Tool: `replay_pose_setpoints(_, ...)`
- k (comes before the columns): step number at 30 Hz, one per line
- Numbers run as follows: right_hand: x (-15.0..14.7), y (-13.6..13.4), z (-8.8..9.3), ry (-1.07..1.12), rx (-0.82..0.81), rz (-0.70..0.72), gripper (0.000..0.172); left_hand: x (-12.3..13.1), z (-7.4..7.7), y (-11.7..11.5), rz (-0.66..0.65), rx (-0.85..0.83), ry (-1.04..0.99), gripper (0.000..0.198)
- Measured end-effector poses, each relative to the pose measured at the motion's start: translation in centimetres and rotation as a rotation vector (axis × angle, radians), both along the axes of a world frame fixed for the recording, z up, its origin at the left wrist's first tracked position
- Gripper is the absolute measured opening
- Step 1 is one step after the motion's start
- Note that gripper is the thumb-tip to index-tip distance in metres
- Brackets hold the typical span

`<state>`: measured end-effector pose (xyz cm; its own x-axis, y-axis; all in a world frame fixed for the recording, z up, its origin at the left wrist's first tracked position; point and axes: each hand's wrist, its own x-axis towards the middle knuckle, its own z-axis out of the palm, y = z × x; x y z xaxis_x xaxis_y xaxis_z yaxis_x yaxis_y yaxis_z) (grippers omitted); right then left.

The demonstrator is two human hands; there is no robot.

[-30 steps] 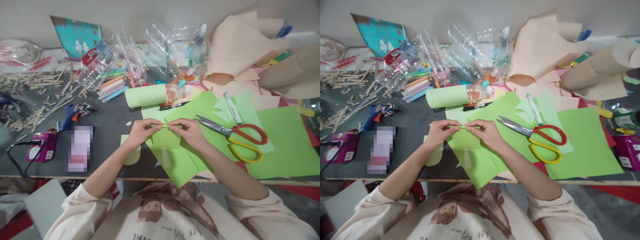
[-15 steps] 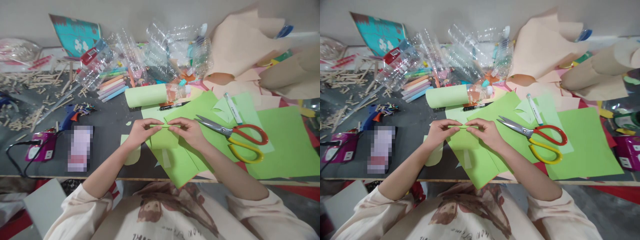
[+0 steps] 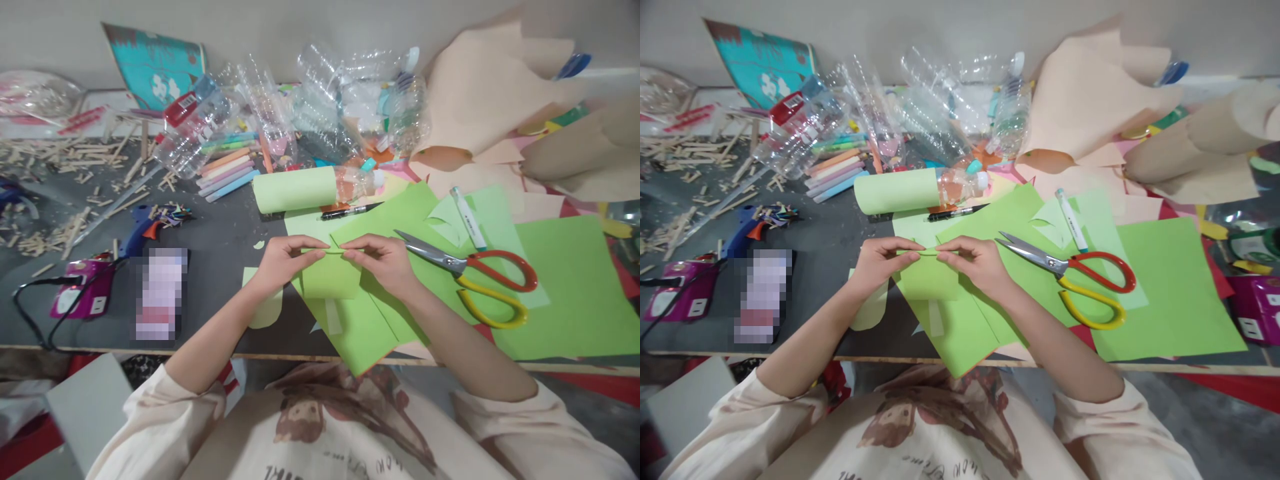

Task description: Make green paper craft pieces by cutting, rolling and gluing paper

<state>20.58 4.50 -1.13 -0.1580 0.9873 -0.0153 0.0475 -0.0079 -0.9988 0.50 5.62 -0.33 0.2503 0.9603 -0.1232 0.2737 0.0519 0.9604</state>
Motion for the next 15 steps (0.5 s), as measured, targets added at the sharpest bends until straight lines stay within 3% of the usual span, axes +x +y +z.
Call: replay_pose_setpoints(15, 0.33, 0.45, -0.21, 0.019, -0.027, -0.057, 0.029, -0.1, 0.08, 0.14, 0.077, -0.011, -0.039, 0.027)
